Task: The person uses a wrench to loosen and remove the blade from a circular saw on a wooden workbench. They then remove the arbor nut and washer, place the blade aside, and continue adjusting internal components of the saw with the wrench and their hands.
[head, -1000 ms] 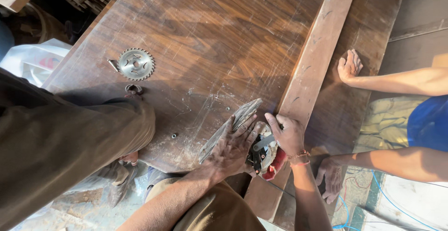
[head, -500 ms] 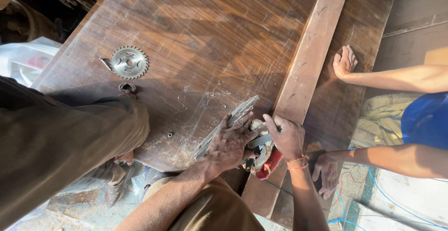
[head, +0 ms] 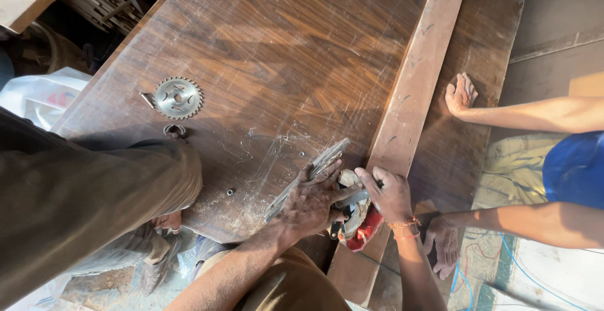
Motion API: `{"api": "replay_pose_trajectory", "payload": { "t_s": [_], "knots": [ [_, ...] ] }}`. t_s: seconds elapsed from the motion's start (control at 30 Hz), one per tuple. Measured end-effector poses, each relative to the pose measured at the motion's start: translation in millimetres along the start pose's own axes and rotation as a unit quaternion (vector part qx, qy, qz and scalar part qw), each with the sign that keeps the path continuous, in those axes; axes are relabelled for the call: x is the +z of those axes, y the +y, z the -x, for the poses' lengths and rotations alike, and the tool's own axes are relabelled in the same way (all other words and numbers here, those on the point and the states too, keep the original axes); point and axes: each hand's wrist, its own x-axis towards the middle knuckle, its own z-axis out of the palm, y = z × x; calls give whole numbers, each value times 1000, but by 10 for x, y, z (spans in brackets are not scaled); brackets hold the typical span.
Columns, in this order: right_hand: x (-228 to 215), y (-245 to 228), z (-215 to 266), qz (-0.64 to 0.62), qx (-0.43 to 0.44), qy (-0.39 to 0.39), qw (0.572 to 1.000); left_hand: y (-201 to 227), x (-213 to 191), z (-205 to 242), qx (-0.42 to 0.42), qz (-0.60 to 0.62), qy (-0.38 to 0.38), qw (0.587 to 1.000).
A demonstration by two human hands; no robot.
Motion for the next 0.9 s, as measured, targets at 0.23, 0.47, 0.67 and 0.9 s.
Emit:
{"api": "replay_pose_trajectory", "payload": {
  "t_s": [0.23, 0.47, 0.67, 0.9],
  "knots": [
    [-114, -190, 81, 137, 3, 12, 991, -46, -15, -13, 30, 0, 30, 999],
    [-74, -244, 237, 110, -106, 55, 987, -75, 10, 59, 26, -2, 5, 1000],
    [122, -185, 168, 82, -74, 81, 991, -100, -34, 66, 57, -10, 23, 998],
    [121, -112, 226, 130, -73, 112, 982, -57, 18, 69, 43, -13, 27, 999]
  ]
}}
